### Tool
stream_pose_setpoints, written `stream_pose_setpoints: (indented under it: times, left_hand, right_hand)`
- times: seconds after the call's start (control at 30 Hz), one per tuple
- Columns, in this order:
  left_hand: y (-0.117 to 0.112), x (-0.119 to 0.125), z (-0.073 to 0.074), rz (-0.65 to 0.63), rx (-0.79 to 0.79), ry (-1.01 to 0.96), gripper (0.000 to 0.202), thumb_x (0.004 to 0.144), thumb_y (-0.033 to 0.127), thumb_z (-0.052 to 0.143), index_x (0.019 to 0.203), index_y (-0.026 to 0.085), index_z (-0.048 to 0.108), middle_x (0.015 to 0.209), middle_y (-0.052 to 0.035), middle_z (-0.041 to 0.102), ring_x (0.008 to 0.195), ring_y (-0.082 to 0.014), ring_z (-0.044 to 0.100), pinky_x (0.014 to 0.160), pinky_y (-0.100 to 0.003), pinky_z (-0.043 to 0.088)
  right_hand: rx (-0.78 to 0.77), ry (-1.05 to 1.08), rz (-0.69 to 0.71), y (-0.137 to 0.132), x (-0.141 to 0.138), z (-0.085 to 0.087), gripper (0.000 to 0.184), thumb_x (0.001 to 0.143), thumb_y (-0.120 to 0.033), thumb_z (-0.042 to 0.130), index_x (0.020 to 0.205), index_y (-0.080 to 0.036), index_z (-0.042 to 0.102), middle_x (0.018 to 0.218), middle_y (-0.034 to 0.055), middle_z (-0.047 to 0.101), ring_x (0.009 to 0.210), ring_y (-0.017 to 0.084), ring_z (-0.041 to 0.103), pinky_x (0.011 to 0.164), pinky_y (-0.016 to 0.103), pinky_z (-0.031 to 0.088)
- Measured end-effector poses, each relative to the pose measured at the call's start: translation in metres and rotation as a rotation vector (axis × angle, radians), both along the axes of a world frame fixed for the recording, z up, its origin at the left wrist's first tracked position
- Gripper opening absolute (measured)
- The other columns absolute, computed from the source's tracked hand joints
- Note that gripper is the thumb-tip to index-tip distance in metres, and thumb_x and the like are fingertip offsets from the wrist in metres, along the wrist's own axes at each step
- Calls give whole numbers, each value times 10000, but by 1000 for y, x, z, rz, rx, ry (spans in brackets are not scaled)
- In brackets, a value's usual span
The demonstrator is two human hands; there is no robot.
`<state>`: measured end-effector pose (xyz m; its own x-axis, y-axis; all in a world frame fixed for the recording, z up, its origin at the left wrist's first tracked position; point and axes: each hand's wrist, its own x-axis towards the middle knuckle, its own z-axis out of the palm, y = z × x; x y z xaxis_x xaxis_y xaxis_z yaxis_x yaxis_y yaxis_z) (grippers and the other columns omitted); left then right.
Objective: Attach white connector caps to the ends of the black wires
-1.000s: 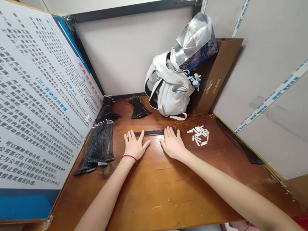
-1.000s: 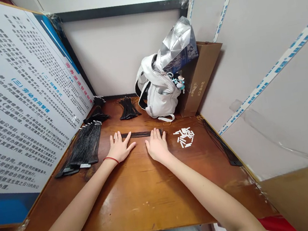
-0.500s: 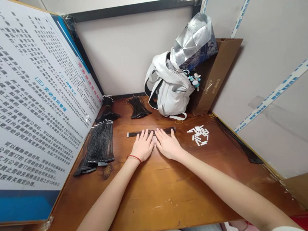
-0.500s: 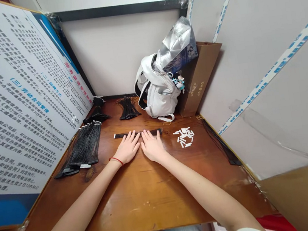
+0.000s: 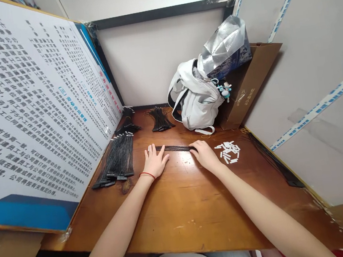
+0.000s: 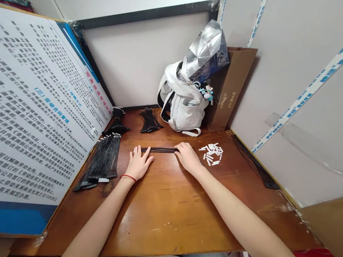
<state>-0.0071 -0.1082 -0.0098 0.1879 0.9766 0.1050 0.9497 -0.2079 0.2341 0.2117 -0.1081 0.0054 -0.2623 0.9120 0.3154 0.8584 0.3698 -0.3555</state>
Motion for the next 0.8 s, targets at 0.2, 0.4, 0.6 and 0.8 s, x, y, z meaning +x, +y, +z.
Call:
stream_pose_setpoints:
  times: [0.2,0.4,0.6,0.8]
  left_hand:
    - [-10,12,19,-114,19,-584,305,866,320,402,976,148,628,1110,-137,612,1071,-231,565,950,-384,422]
    - [-22,29,26,119,-763,-1390,349,818,444,522,845,102,587,771,-144,671,667,-197,661,656,-329,542]
    - [-9,19,30,309,-516,-1706,70,856,156,477,842,120,536,871,-117,680,796,-143,663,787,-282,527]
    - [7,-51,59,446,-380,-1423,129,817,56,467,924,117,508,665,-62,651,531,-129,625,553,-249,524]
  right_hand:
    - [-29,308,69,-2,-1,0,180,808,-139,492,906,-152,642,876,64,600,822,184,586,799,322,470]
    - [-173,845,-96,-14,-27,-7,165,765,-255,530,857,-157,626,884,74,650,832,193,619,798,340,493]
    - [-403,1040,106,-42,-62,-14,293,727,-370,583,940,-170,565,851,43,616,740,166,630,694,299,520]
    - [-461,1041,174,-49,-65,-9,284,791,-409,508,959,-182,534,913,60,588,799,173,629,701,310,524]
